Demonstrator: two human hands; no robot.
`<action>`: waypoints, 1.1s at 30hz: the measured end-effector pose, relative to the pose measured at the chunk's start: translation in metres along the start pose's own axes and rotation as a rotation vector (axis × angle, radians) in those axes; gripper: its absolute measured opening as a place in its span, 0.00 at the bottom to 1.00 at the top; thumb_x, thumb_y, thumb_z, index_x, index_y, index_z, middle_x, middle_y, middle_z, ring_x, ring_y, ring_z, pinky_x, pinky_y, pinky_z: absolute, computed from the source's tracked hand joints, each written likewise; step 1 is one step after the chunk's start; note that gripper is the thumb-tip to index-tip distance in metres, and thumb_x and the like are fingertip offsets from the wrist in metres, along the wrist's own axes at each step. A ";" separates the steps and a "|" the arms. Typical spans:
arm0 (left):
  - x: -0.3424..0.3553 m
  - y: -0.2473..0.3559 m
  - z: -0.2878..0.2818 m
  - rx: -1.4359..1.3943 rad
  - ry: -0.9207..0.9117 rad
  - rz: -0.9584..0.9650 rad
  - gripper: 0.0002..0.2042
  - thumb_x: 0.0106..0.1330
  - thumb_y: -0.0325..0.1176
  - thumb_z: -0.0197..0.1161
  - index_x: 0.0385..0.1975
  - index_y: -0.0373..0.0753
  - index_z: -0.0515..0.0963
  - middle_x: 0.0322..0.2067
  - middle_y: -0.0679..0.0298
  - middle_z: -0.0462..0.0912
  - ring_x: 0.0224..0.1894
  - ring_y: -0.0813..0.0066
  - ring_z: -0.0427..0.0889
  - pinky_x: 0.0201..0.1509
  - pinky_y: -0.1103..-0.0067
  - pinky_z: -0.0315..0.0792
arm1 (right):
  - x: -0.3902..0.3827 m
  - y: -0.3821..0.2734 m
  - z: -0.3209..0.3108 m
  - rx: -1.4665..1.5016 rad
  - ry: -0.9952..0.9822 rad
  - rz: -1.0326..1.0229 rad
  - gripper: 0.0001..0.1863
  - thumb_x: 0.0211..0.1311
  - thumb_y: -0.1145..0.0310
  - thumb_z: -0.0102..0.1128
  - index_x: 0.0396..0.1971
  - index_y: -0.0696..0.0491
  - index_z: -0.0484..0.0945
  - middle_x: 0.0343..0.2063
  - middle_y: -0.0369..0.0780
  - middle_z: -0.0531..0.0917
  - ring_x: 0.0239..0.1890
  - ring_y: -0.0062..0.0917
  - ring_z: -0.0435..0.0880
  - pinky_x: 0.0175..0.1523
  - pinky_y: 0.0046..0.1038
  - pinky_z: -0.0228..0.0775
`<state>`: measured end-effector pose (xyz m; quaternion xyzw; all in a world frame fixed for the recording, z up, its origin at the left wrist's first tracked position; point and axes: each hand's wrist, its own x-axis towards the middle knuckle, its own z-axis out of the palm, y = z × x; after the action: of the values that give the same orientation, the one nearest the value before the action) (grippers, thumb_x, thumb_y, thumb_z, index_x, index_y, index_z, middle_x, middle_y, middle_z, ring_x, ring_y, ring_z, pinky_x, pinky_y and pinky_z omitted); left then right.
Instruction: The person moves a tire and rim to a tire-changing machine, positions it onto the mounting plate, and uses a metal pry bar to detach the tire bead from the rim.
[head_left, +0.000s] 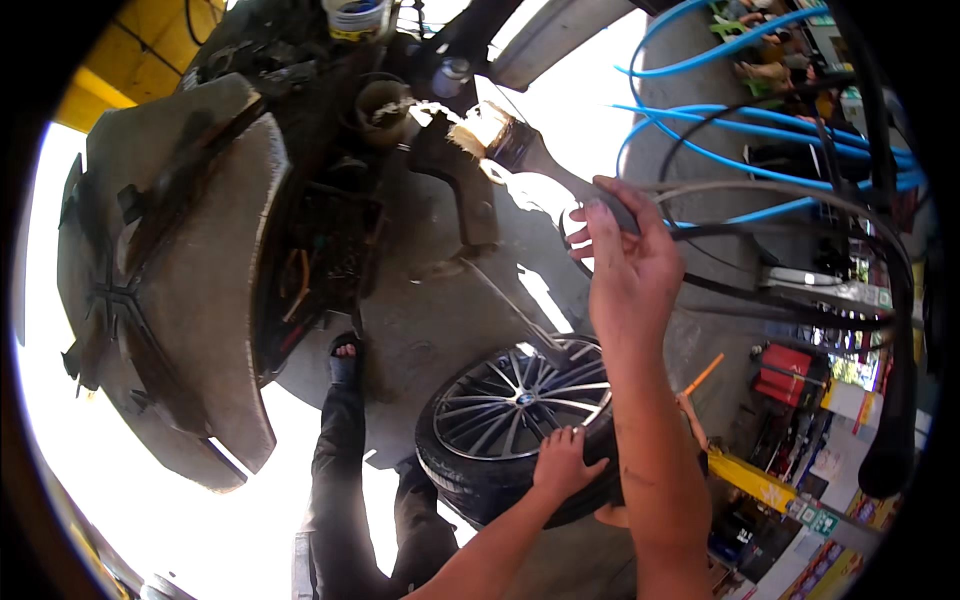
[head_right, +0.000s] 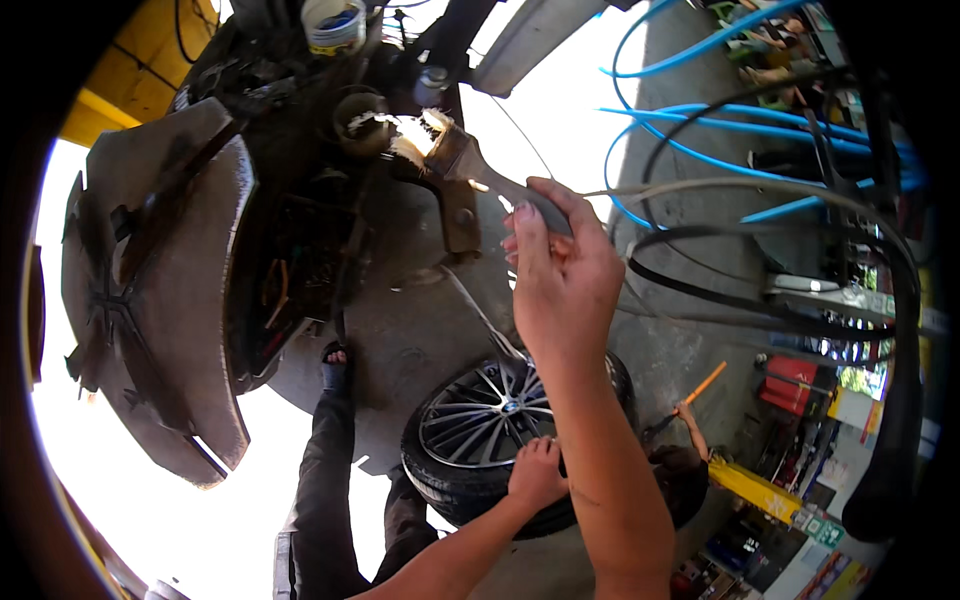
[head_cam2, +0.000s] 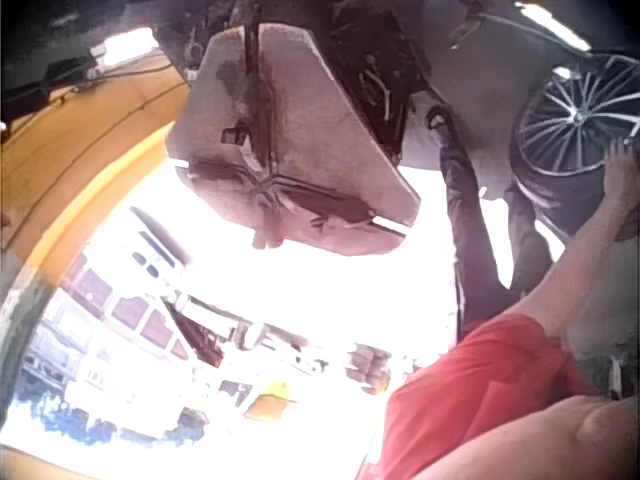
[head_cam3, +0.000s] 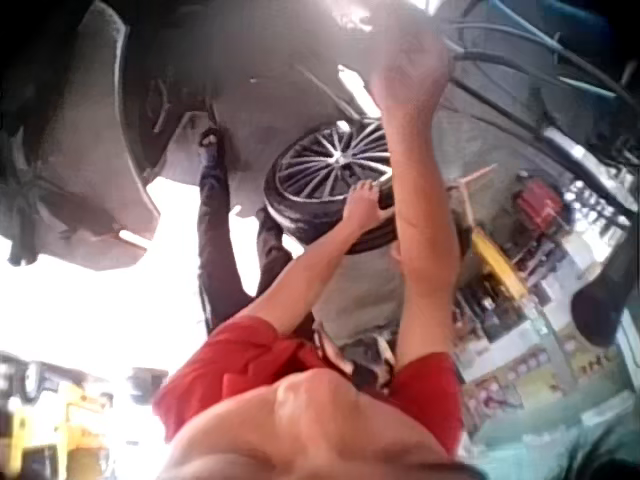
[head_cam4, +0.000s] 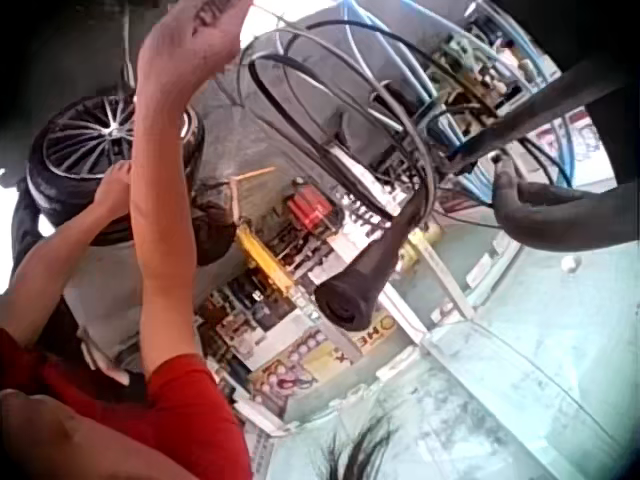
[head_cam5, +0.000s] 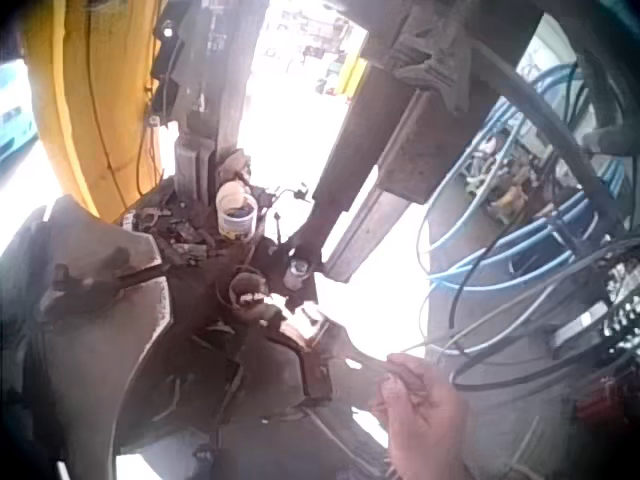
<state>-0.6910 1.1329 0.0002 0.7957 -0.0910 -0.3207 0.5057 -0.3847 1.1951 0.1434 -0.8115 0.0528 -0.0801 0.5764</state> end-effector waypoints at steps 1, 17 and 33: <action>0.000 0.002 0.006 0.010 0.011 0.003 0.38 0.61 0.60 0.65 0.60 0.34 0.72 0.57 0.49 0.76 0.63 0.52 0.72 0.66 0.60 0.66 | -0.039 -0.009 -0.039 -0.032 0.082 0.016 0.14 0.71 0.75 0.58 0.53 0.63 0.77 0.33 0.40 0.86 0.30 0.16 0.83 0.37 0.19 0.76; 0.010 0.026 0.056 -0.056 0.519 0.055 0.09 0.63 0.25 0.54 0.41 0.37 0.78 0.39 0.52 0.84 0.44 0.48 0.82 0.48 0.58 0.74 | -0.438 0.078 -0.309 -0.537 0.413 0.240 0.12 0.70 0.76 0.59 0.50 0.60 0.81 0.42 0.43 0.87 0.40 0.26 0.87 0.42 0.26 0.79; 0.010 0.028 0.058 0.007 0.525 0.034 0.06 0.62 0.26 0.54 0.36 0.40 0.78 0.36 0.55 0.83 0.43 0.48 0.81 0.47 0.59 0.74 | -0.421 0.138 -0.363 -0.739 0.610 0.066 0.14 0.70 0.76 0.59 0.53 0.62 0.80 0.42 0.46 0.87 0.37 0.28 0.87 0.38 0.26 0.77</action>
<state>-0.7131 1.0713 0.0037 0.8518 0.0286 -0.0942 0.5145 -0.8658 0.8880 0.1017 -0.8995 0.2701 -0.2720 0.2096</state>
